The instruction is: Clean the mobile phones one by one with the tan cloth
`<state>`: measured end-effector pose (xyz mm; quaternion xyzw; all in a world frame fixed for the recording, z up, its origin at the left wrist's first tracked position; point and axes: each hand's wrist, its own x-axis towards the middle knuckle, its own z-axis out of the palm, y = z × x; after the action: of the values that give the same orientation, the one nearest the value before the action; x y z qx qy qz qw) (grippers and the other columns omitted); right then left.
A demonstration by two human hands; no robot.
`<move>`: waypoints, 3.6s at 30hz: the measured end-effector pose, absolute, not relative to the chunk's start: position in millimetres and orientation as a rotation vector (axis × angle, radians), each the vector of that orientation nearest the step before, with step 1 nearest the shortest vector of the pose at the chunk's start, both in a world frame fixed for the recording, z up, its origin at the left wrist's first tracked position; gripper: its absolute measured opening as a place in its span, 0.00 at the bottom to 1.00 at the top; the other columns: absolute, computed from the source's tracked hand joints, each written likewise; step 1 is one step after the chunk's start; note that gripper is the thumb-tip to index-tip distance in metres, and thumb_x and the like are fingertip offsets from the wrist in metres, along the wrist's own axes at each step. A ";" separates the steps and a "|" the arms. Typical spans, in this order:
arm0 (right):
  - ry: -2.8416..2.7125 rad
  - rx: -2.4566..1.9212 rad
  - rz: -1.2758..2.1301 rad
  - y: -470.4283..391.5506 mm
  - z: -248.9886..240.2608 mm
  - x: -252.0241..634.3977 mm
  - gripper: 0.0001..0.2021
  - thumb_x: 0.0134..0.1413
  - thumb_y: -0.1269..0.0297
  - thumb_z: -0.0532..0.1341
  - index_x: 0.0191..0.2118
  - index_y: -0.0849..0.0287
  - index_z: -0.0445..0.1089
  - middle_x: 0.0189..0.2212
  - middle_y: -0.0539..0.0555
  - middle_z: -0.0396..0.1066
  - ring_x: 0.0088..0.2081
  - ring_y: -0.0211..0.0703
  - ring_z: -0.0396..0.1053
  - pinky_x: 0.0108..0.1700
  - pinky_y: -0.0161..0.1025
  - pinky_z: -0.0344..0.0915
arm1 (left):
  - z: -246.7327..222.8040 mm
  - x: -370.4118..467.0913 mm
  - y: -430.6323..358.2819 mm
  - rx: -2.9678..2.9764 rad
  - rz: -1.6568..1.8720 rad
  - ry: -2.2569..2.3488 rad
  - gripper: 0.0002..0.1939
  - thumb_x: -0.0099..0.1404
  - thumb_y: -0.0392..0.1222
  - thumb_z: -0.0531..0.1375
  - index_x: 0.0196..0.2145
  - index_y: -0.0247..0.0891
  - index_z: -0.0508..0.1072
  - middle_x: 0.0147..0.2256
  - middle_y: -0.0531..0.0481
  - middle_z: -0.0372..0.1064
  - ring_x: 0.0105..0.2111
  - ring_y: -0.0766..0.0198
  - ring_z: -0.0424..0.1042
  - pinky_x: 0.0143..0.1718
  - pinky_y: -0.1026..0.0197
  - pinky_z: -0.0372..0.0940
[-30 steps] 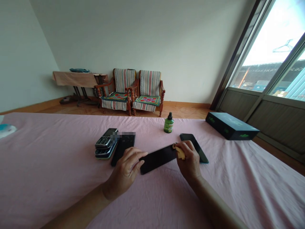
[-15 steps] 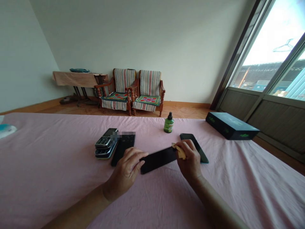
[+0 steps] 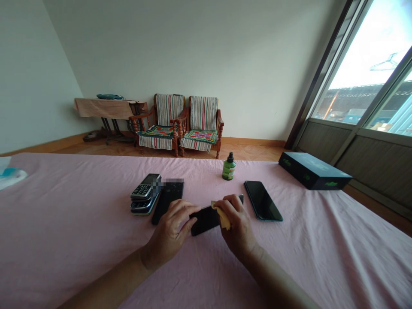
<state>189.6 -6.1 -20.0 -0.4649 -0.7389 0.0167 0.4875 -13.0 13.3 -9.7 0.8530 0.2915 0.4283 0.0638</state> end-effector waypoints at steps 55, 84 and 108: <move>-1.033 -1.509 0.480 6.1 -20.9 238.3 0.18 0.49 0.56 0.56 0.32 0.66 0.77 0.16 0.50 0.66 0.18 0.38 0.60 0.19 0.34 0.55 | -15.9 -5.7 1.5 2.493 1.302 0.906 0.13 0.66 0.30 0.55 0.47 0.39 0.67 0.40 0.47 0.67 0.41 0.60 0.70 0.42 0.60 0.68; -1.482 -1.418 0.011 3.3 -24.2 232.0 0.11 0.54 0.69 0.59 0.43 0.60 0.74 0.30 0.53 0.68 0.29 0.40 0.68 0.30 0.35 0.62 | -5.6 0.8 -22.9 3.008 0.998 0.387 0.12 0.68 0.28 0.56 0.47 0.35 0.70 0.37 0.45 0.74 0.37 0.59 0.72 0.42 0.56 0.68; -2.073 -1.388 0.473 -36.3 -23.1 220.7 0.11 0.40 0.82 0.56 0.27 0.59 0.70 0.28 0.51 0.67 0.29 0.39 0.66 0.30 0.33 0.56 | -9.8 16.6 -44.1 2.637 0.637 0.785 0.13 0.63 0.32 0.61 0.47 0.37 0.71 0.43 0.46 0.69 0.44 0.56 0.66 0.47 0.53 0.66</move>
<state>220.7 -36.3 -23.1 -0.5219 -0.7797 0.1781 0.2968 16.6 -44.1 -9.8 0.9220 0.2744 0.2228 0.1579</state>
